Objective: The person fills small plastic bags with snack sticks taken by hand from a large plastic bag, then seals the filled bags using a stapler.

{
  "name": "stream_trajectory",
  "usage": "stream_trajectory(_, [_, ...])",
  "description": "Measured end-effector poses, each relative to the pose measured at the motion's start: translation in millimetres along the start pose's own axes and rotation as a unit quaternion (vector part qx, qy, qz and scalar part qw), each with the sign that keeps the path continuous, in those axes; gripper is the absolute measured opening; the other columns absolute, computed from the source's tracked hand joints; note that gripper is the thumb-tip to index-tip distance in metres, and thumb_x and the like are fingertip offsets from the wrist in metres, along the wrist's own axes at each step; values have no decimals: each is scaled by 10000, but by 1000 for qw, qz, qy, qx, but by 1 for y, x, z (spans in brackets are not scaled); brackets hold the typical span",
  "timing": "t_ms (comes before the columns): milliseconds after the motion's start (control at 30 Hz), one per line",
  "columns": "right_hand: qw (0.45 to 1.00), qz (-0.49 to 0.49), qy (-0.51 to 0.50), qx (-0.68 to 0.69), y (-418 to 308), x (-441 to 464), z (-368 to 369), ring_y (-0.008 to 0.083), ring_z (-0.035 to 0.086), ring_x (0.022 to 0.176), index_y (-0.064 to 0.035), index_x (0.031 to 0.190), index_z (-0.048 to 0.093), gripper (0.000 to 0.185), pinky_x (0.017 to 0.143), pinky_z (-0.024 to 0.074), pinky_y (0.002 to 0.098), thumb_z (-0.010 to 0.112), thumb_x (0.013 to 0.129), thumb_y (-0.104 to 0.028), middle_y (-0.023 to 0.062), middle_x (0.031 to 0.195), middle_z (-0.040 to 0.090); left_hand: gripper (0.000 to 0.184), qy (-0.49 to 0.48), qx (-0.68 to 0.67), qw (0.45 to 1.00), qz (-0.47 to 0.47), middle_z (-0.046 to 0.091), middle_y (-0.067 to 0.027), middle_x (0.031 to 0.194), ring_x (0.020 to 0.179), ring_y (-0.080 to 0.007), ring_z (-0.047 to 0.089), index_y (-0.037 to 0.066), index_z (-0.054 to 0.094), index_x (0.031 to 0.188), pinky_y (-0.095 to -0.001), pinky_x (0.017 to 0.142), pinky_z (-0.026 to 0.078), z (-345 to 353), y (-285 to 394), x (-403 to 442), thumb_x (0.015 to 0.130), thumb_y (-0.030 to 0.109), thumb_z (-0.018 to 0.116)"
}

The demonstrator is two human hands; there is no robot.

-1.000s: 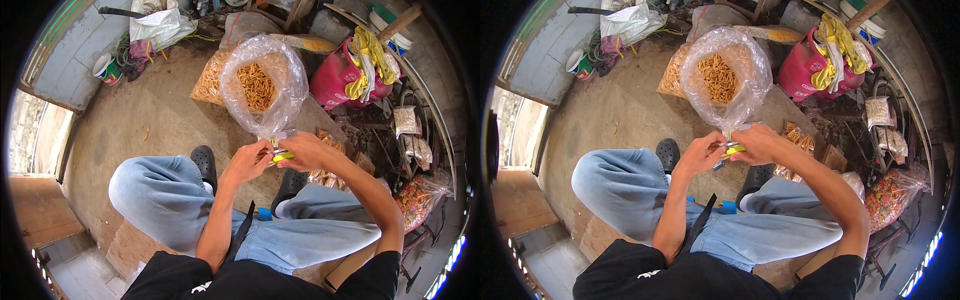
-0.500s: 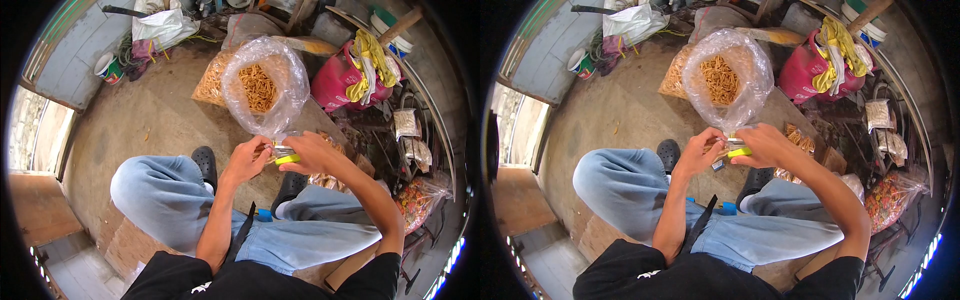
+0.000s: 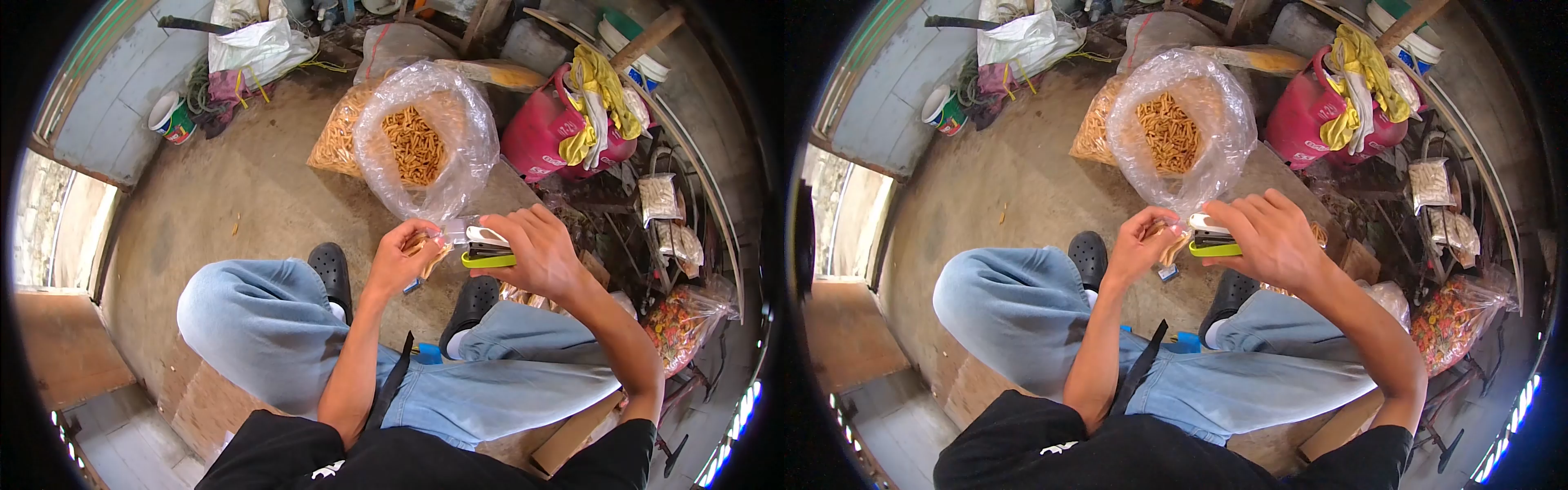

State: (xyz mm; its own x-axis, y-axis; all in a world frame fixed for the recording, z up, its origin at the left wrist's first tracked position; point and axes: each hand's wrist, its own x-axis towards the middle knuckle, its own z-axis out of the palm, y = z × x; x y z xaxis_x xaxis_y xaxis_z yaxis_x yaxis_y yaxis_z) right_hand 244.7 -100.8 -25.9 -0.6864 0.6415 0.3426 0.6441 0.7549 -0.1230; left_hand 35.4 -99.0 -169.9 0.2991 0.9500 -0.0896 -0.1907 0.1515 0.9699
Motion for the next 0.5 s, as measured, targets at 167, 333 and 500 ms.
stream_trajectory(167, [999, -38, 9, -21, -2, 1, -5, 186, 567, 705, -66, 1129, 541, 646, 643, 411, 319, 793, 606, -349, 30, 803, 590, 147, 2, 7, 1000, -3, 631, -17, 912, 851, -64, 577, 13, 614, 986, -213, 758, 470, 0, 0, 0, 859, 73, 658])
stream_trajectory(333, [997, -44, 59, 2, 2, -1, -1, 200, 567, 666, -60, 1145, 516, 697, 614, 410, 327, 814, 583, -346, 37, 775, 585, 142, 23, -45, 999, 16, 631, -7, 841, 753, -46, 558, -6, 619, 974, -200, 659, 455, 1, 1, -1, 870, 92, 621])
stream_trajectory(500, [995, -36, 93, 5, 6, 0, 0, 214, 575, 675, -59, 1153, 508, 705, 615, 413, 329, 819, 589, -346, 50, 792, 599, 121, 10, -77, 997, -13, 641, -34, 934, 837, -66, 579, -10, 605, 984, -211, 741, 464, -4, 8, -2, 889, 64, 588])
